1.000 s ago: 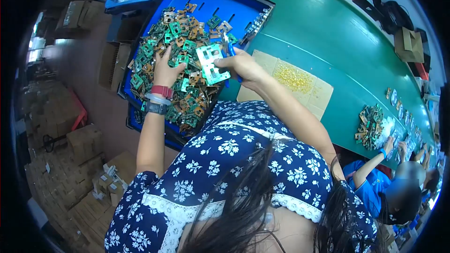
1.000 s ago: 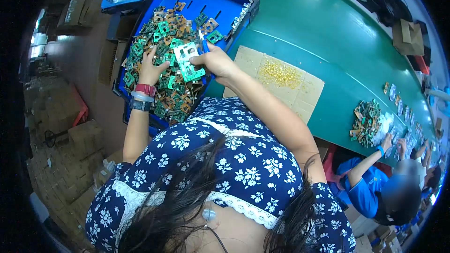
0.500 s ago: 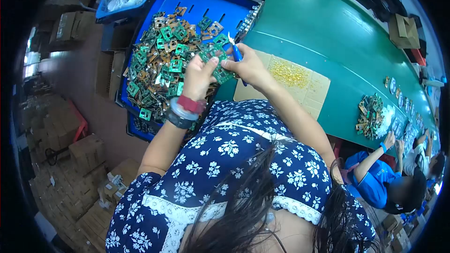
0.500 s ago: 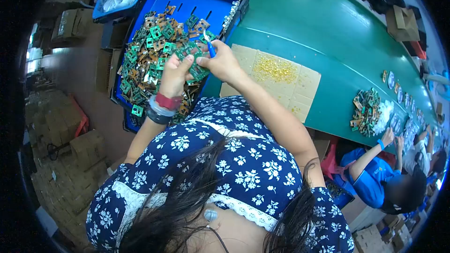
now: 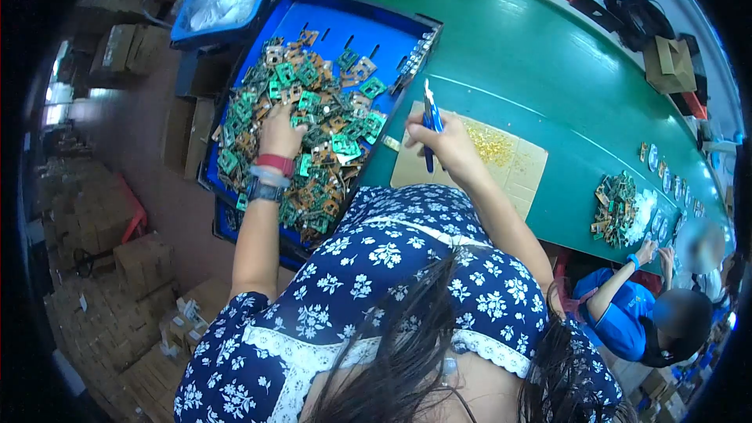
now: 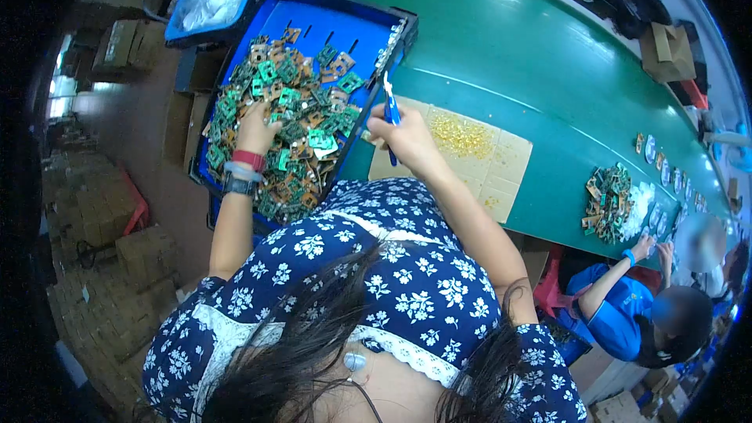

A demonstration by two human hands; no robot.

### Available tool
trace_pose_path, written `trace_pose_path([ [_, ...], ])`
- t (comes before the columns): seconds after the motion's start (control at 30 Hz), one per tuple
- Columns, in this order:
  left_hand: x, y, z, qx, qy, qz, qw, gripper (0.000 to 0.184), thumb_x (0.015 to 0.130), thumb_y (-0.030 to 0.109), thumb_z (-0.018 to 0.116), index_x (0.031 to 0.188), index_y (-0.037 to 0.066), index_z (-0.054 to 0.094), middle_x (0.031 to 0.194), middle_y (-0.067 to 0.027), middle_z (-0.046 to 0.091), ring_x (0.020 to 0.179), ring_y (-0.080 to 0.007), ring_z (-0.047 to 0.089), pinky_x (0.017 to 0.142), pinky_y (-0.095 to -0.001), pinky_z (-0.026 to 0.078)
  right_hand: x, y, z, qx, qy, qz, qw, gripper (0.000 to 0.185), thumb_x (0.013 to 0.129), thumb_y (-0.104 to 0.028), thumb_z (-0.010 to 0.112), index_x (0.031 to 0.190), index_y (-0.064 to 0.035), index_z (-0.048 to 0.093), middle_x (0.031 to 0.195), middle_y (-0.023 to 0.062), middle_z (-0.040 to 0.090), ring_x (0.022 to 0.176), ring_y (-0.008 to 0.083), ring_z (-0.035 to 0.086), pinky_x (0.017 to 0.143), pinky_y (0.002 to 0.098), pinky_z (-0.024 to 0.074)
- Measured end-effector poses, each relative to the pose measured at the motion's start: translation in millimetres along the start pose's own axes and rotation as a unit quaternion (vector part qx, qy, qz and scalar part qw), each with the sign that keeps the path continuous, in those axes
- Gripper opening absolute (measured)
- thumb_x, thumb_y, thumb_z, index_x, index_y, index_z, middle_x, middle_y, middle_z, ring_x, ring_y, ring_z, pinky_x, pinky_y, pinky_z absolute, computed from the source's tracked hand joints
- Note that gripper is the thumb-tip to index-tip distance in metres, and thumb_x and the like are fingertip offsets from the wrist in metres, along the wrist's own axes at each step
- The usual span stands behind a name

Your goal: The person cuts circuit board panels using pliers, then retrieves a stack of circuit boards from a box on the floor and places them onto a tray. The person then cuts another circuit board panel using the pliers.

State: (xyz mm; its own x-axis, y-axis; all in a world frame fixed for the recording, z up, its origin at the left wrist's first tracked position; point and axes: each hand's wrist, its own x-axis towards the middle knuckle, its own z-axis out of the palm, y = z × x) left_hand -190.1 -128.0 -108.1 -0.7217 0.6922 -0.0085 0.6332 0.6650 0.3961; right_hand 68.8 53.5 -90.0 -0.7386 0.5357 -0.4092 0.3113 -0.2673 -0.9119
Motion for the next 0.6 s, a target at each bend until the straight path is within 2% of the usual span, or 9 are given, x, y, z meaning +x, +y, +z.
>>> trace_pose_path([
  [0.07, 7.1, -18.3, 8.5, 0.144, 0.111, 0.127, 0.975, 0.041, 0.087, 0.018, 0.065, 0.123, 0.001, 0.057, 0.108, -0.0191, 0.067, 0.096, -0.0280, 0.066, 0.083, -0.0352, 0.051, -24.3, -9.5, -10.5, 0.130, -0.013, 0.026, 0.991, 0.029, 0.084, -0.020, 0.066, 0.103, 0.0001, 0.057, 0.084, 0.0075, 0.065, 0.072, 0.0125, 0.062, 0.065, 0.0263, 0.0495],
  [0.1, 12.0, 2.7, 2.6, 0.141, 0.111, 0.133, 0.975, 0.041, 0.087, 0.018, 0.065, 0.123, 0.001, 0.057, 0.108, -0.0191, 0.067, 0.096, -0.0280, 0.066, 0.083, -0.0352, 0.051, -30.6, -10.8, -14.2, 0.130, -0.008, 0.024, 0.991, 0.029, 0.084, -0.020, 0.066, 0.103, 0.0001, 0.057, 0.084, 0.0075, 0.065, 0.072, 0.0125, 0.062, 0.065, 0.0263, 0.0495],
  [0.17, 20.9, 53.9, -0.7, -0.110, -0.047, 0.044, 0.992, 0.049, 0.086, 0.024, 0.066, 0.128, 0.002, 0.053, 0.118, -0.0222, 0.061, 0.108, -0.0289, 0.061, 0.091, -0.0356, 0.047, -44.0, -10.3, -18.5, 0.231, 0.028, 0.035, 0.972, 0.025, 0.086, -0.018, 0.063, 0.101, 0.0007, 0.057, 0.085, 0.0084, 0.066, 0.071, 0.0126, 0.062, 0.065, 0.0260, 0.0496],
  [0.2, 24.0, 79.2, 5.0, -0.232, -0.128, -0.002, 0.964, 0.054, 0.086, 0.027, 0.066, 0.131, 0.002, 0.051, 0.124, -0.0237, 0.058, 0.114, -0.0293, 0.058, 0.095, -0.0358, 0.046, -48.8, -9.7, -20.1, 0.281, 0.047, 0.039, 0.958, 0.023, 0.087, -0.017, 0.062, 0.101, 0.0011, 0.057, 0.086, 0.0088, 0.066, 0.071, 0.0127, 0.063, 0.065, 0.0259, 0.0496],
  [0.27, 40.7, 111.3, 55.2, -0.332, -0.109, 0.088, 0.933, 0.051, 0.086, 0.029, 0.067, 0.126, 0.001, 0.054, 0.127, -0.0179, 0.057, 0.113, -0.0262, 0.058, 0.094, -0.0349, 0.046, -52.7, -8.3, -20.2, 0.243, 0.055, 0.012, 0.968, 0.023, 0.088, -0.018, 0.060, 0.102, 0.0011, 0.058, 0.088, 0.0098, 0.066, 0.075, 0.0142, 0.063, 0.068, 0.0272, 0.0501],
  [0.33, 62.1, 146.3, 90.9, -0.234, 0.019, 0.249, 0.939, 0.050, 0.085, 0.031, 0.065, 0.125, 0.002, 0.055, 0.111, -0.0196, 0.065, 0.102, -0.0333, 0.064, 0.088, -0.0366, 0.050, -55.7, -8.2, -20.1, 0.162, 0.054, -0.033, 0.985, 0.023, 0.091, -0.018, 0.057, 0.103, 0.0013, 0.058, 0.091, 0.0117, 0.065, 0.081, 0.0172, 0.065, 0.074, 0.0297, 0.0512],
  [0.5, 98.7, 165.4, 99.8, -0.195, -0.101, 0.165, 0.962, 0.044, 0.085, 0.027, 0.063, 0.120, 0.001, 0.058, 0.102, -0.0168, 0.069, 0.089, -0.0354, 0.066, 0.081, -0.0383, 0.052, -86.7, -10.3, -33.6, 0.123, 0.115, -0.049, 0.985, 0.018, 0.091, -0.013, 0.056, 0.102, 0.0007, 0.058, 0.081, 0.0077, 0.064, 0.068, 0.0112, 0.059, 0.064, 0.0241, 0.0466],
  [0.57, 118.6, 140.2, 101.9, -0.237, -0.109, 0.130, 0.957, 0.035, 0.085, 0.018, 0.060, 0.116, 0.000, 0.059, 0.099, -0.0135, 0.069, 0.084, -0.0289, 0.067, 0.075, -0.0372, 0.053, -106.3, -2.4, -46.6, 0.150, 0.156, -0.046, 0.975, 0.017, 0.092, -0.014, 0.056, 0.101, 0.0004, 0.058, 0.080, 0.0073, 0.063, 0.067, 0.0107, 0.057, 0.063, 0.0238, 0.0455],
  [0.6, 118.3, 138.0, 95.5, -0.233, -0.113, 0.131, 0.957, 0.035, 0.085, 0.018, 0.060, 0.116, 0.000, 0.059, 0.099, -0.0135, 0.069, 0.084, -0.0289, 0.067, 0.075, -0.0372, 0.053, -114.3, 2.3, -51.1, 0.163, 0.174, -0.044, 0.970, 0.017, 0.092, -0.014, 0.056, 0.101, 0.0002, 0.058, 0.079, 0.0071, 0.063, 0.066, 0.0105, 0.056, 0.063, 0.0236, 0.0449],
])
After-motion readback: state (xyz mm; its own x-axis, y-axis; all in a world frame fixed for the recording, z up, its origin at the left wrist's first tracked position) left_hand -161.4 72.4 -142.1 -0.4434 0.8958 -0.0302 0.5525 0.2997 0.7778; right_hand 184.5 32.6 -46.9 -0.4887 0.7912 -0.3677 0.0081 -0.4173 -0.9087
